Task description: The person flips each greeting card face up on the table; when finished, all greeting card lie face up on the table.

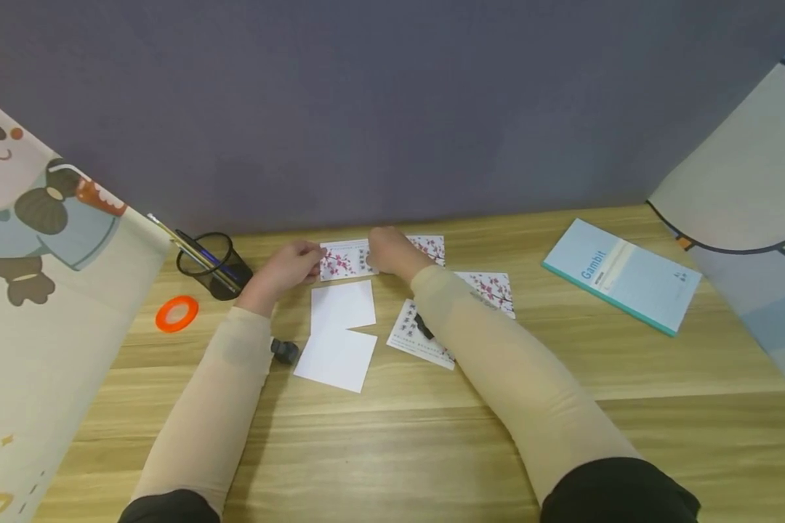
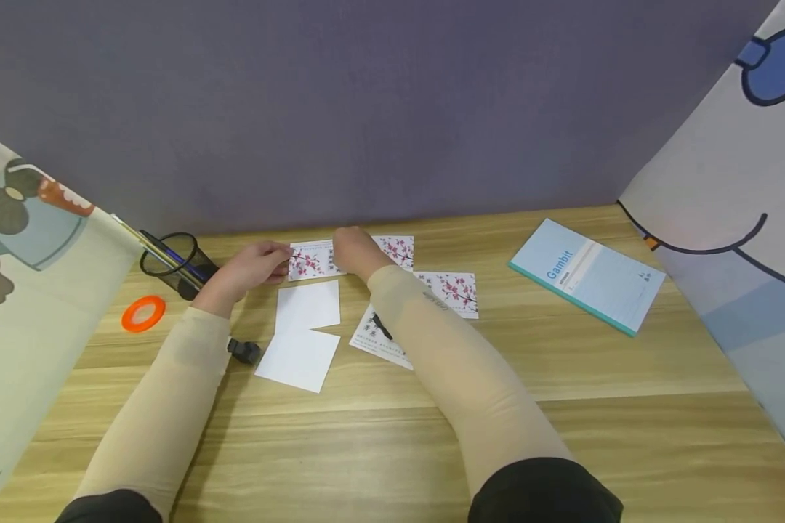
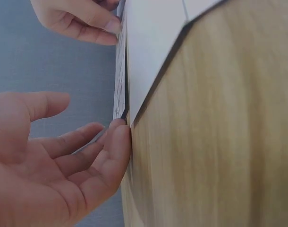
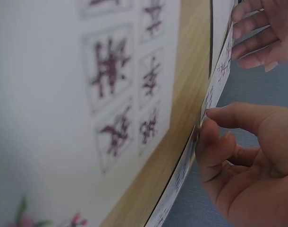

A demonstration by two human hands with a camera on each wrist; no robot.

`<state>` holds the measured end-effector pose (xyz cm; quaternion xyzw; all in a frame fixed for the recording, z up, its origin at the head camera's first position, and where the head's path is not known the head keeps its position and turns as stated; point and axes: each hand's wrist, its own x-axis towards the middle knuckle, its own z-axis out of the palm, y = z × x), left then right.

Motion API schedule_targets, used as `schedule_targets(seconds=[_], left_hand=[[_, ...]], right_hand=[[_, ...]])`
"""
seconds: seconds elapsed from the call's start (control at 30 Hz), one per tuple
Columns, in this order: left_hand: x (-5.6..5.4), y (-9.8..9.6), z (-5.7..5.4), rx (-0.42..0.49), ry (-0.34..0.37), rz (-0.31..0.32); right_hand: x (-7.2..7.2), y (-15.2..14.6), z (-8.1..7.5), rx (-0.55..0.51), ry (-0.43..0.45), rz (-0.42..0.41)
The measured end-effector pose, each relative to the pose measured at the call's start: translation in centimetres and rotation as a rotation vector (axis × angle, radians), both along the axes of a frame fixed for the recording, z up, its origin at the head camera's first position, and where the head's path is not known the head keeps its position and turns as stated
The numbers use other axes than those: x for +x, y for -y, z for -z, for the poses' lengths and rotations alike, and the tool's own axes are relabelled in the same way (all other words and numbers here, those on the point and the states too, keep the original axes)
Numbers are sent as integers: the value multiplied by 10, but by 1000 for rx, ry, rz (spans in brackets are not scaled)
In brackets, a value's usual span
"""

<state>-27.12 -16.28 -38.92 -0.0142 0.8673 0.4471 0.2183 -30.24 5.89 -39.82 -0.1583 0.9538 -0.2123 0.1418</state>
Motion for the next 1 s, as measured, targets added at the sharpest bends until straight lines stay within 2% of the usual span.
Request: schedule_targets(seconds=[0.2,0.43,0.5,0.6,0.83,1.0], left_hand=[[1,3,3,-89,-43,73],[4,5,-1,-19,-30,91],[6,6,-5,-34,-26,101],[12,7,-10,-79,-34,120],[26,17,-19,-255,-42,157],[36,23,-21,-277,-55,162]], right_hand=[[3,2,-1,-13,5,13],[5,4,-2,-4,-7,21],[5,3,-3,2,-4,25],[7,4,-4,22,-8,26],[12,3,-8,45,1,37],[24,2,-16,1,19,-3]])
